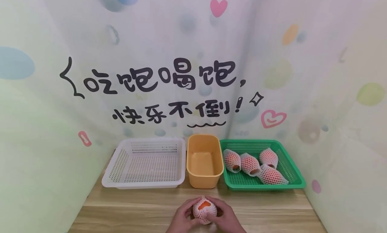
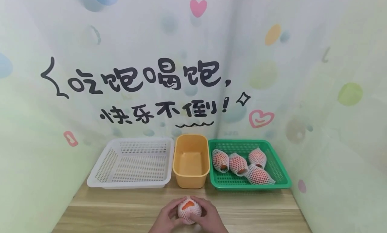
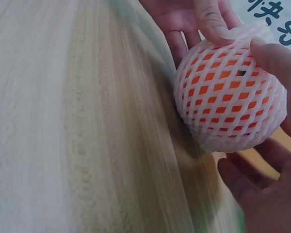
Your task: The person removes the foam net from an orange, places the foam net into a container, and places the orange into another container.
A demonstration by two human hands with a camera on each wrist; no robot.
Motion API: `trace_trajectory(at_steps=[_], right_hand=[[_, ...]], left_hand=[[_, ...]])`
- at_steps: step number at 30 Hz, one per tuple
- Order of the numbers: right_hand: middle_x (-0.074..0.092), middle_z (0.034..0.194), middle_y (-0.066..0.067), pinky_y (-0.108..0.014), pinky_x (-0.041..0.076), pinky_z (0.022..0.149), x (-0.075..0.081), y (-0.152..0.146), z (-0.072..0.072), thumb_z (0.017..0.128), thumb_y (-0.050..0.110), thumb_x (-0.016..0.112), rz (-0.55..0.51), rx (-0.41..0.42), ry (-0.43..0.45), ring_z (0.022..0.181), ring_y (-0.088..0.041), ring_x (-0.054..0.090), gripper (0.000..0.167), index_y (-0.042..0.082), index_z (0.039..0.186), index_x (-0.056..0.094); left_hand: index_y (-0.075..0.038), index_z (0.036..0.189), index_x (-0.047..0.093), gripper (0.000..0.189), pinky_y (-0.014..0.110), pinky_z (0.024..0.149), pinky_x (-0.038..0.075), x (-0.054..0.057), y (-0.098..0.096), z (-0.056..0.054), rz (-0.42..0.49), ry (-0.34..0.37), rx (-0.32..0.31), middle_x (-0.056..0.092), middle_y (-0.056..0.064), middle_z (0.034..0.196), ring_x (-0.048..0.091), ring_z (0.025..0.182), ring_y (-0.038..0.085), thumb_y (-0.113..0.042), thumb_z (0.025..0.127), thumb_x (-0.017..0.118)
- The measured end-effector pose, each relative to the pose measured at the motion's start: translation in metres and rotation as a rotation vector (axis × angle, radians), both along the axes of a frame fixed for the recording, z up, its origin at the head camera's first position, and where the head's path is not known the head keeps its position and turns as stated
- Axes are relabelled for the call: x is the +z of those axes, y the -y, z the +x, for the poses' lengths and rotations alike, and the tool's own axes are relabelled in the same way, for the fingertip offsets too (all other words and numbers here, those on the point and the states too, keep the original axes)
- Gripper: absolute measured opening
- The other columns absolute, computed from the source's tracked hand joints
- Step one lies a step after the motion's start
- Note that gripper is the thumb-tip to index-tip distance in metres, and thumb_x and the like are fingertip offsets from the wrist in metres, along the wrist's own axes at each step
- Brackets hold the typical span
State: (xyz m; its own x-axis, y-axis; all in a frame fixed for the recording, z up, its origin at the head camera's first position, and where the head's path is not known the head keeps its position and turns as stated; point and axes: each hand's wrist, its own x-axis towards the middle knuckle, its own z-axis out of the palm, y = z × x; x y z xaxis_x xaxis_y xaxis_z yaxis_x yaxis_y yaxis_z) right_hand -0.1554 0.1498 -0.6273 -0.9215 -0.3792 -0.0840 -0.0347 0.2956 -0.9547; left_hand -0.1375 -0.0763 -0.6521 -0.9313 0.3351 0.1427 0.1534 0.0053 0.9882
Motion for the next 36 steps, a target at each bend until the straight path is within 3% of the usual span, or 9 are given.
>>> trace_trajectory(at_steps=[3,9,15,20,23,25,30,33,36], right_hand=[[0.056,0.148,-0.012,-0.021,0.054,0.088,-0.002,-0.001,0.002,0.090,0.039,0.077,0.015,-0.020,-0.025,0.119,-0.014,0.060,0.058,0.031,0.144,0.059],[0.060,0.148,0.002,-0.031,0.056,0.099,-0.001,0.002,0.004,0.090,0.043,0.076,0.008,-0.085,-0.060,0.138,-0.026,0.053,0.050,0.033,0.138,0.065],[0.072,0.131,0.001,-0.018,0.049,0.097,-0.003,0.010,0.007,0.085,0.032,0.083,-0.069,-0.203,-0.141,0.124,-0.006,0.063,0.037,0.020,0.120,0.077],[0.079,0.113,0.002,-0.017,0.051,0.096,0.000,0.021,0.010,0.080,0.026,0.086,-0.099,-0.318,-0.217,0.111,-0.007,0.071,0.027,0.019,0.105,0.082],[0.079,0.109,0.004,-0.018,0.054,0.092,0.000,0.025,0.012,0.079,0.026,0.087,-0.101,-0.357,-0.247,0.107,-0.007,0.072,0.028,0.020,0.106,0.082],[0.078,0.114,0.006,-0.020,0.053,0.092,0.000,0.025,0.012,0.078,0.026,0.088,-0.090,-0.347,-0.236,0.110,-0.005,0.069,0.038,0.024,0.116,0.078],[0.060,0.145,0.008,-0.032,0.046,0.107,-0.004,0.019,0.012,0.079,0.032,0.089,0.020,-0.203,-0.208,0.132,-0.009,0.054,0.076,0.034,0.146,0.054],[0.048,0.157,0.006,-0.037,0.037,0.116,-0.006,0.016,0.010,0.078,0.038,0.089,0.080,-0.145,-0.197,0.144,-0.018,0.043,0.085,0.036,0.151,0.046],[0.042,0.161,-0.003,-0.031,0.039,0.114,-0.007,0.012,0.007,0.080,0.038,0.088,0.048,-0.091,-0.134,0.146,-0.028,0.040,0.088,0.029,0.155,0.043]], left_hand=[[-0.013,0.147,0.056,0.070,0.019,0.107,0.047,0.001,0.000,0.000,0.012,-0.009,0.007,0.051,0.015,0.152,0.051,0.135,0.002,-0.021,0.083,0.084],[-0.012,0.139,0.063,0.066,0.024,0.101,0.053,0.004,-0.001,0.000,-0.013,-0.047,0.095,0.059,0.011,0.146,0.055,0.132,0.005,-0.023,0.079,0.086],[-0.012,0.132,0.070,0.056,0.026,0.089,0.059,0.007,-0.002,0.001,-0.065,-0.077,0.177,0.065,0.010,0.138,0.062,0.122,0.007,-0.023,0.079,0.085],[-0.012,0.126,0.073,0.049,0.023,0.096,0.057,0.008,-0.003,0.001,-0.056,-0.058,0.239,0.068,0.009,0.133,0.064,0.121,0.007,-0.021,0.080,0.085],[-0.013,0.123,0.074,0.046,0.023,0.097,0.056,0.008,-0.003,0.001,-0.072,-0.084,0.268,0.069,0.007,0.131,0.064,0.122,0.009,-0.023,0.080,0.084],[-0.013,0.123,0.074,0.045,0.022,0.096,0.056,0.007,-0.003,0.000,-0.092,-0.115,0.280,0.070,0.005,0.131,0.064,0.122,0.011,-0.025,0.081,0.084],[-0.020,0.125,0.073,0.047,0.018,0.107,0.047,0.005,-0.001,0.000,-0.136,-0.141,0.278,0.069,-0.003,0.133,0.062,0.128,0.013,-0.031,0.081,0.082],[-0.023,0.128,0.071,0.048,0.018,0.110,0.044,0.004,0.000,0.001,-0.155,-0.141,0.255,0.067,-0.003,0.137,0.059,0.131,0.014,-0.031,0.082,0.081],[-0.022,0.131,0.069,0.048,0.021,0.107,0.047,0.005,0.001,0.001,-0.144,-0.144,0.203,0.062,0.004,0.143,0.056,0.133,0.015,-0.028,0.085,0.079]])
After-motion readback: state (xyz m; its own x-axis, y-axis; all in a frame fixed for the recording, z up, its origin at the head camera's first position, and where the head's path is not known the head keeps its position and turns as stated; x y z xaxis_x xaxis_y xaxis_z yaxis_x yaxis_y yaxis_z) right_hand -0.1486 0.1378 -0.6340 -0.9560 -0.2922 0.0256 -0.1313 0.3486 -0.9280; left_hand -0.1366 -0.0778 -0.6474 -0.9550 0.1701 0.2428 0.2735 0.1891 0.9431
